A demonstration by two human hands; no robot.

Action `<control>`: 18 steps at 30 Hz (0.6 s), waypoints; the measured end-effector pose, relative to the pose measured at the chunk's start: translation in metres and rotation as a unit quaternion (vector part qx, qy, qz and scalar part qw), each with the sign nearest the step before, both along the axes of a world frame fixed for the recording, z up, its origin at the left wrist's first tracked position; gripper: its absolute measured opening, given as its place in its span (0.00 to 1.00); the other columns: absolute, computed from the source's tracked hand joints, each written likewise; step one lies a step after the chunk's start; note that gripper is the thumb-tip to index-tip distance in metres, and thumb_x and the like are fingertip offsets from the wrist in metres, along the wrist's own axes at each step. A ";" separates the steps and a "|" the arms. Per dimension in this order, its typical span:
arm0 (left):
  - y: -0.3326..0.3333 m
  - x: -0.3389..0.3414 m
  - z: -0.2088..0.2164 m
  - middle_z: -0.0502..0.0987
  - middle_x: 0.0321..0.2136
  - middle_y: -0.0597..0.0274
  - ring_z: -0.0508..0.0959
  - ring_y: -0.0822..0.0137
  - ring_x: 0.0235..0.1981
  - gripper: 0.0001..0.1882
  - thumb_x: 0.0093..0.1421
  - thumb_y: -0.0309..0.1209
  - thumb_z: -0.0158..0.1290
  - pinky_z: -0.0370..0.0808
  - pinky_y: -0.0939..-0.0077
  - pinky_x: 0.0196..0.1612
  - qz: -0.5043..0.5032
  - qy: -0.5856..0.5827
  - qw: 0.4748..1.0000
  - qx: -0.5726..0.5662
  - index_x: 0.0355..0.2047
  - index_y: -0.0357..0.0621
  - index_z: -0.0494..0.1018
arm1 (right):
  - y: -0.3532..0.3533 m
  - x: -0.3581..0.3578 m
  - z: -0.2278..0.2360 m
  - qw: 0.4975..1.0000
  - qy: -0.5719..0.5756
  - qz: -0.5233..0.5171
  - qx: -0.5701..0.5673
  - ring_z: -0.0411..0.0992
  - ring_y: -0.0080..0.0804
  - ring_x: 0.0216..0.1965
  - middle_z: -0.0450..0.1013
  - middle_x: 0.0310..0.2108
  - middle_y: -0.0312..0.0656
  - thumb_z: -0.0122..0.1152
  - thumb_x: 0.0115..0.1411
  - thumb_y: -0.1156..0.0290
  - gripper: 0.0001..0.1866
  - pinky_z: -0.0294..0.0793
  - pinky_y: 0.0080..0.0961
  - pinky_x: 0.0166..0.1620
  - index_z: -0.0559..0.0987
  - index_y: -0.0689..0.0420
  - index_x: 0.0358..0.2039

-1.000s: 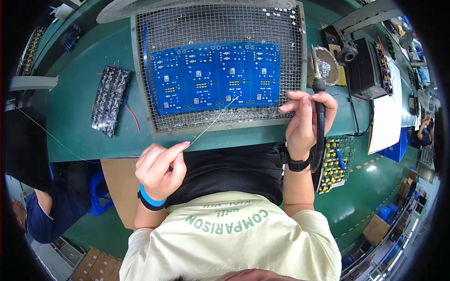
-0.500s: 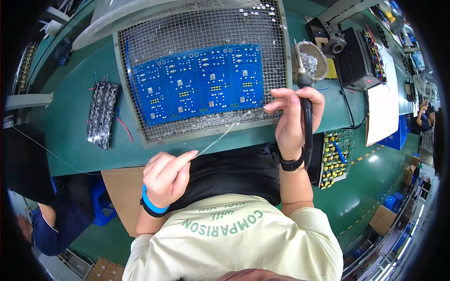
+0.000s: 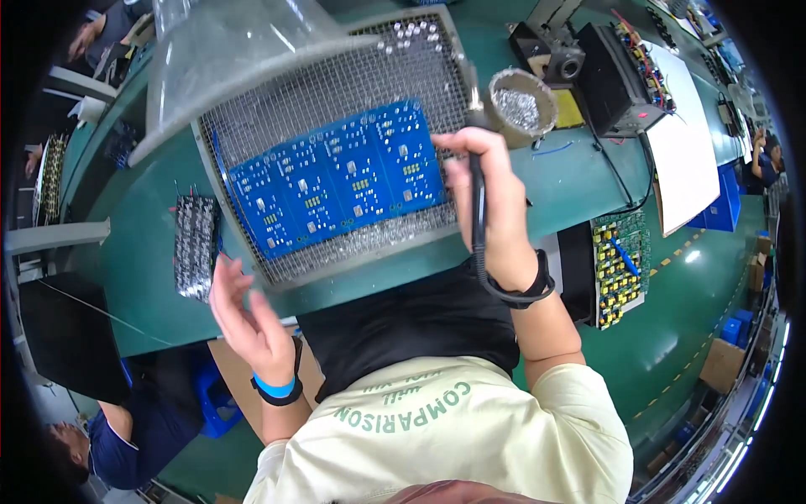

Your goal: The person picks up a circuit board and places it on a metal grate to solder components using a soldering iron and solder wire. They flip the board over to solder the reverse side before setting it aside and picking up a new board to repeat the process.

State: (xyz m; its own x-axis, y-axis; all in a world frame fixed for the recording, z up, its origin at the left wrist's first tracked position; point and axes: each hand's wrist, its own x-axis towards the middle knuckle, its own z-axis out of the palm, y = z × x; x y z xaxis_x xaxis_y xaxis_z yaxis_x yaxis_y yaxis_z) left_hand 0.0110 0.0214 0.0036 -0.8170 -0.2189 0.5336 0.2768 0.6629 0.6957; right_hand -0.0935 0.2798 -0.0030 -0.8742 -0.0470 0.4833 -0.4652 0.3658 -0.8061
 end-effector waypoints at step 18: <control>-0.012 -0.019 -0.001 0.69 0.47 0.55 0.71 0.64 0.42 0.21 0.56 0.18 0.54 0.69 0.71 0.50 -0.026 -0.100 0.993 0.053 0.51 0.34 0.68 | -0.006 0.007 0.012 0.994 -0.032 0.042 -0.092 0.72 0.21 0.40 0.72 0.45 0.42 0.62 0.54 0.86 0.26 0.76 0.18 0.40 0.67 0.60 0.53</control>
State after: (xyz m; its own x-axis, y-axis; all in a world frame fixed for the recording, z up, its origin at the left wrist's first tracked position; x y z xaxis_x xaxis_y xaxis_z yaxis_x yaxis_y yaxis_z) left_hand -0.0081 0.0094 0.0025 -0.9157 -0.2204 0.3360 0.1576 0.5720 0.8049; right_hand -0.0869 0.2736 0.0087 -0.9006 -0.0372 0.4331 -0.4328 0.1705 -0.8852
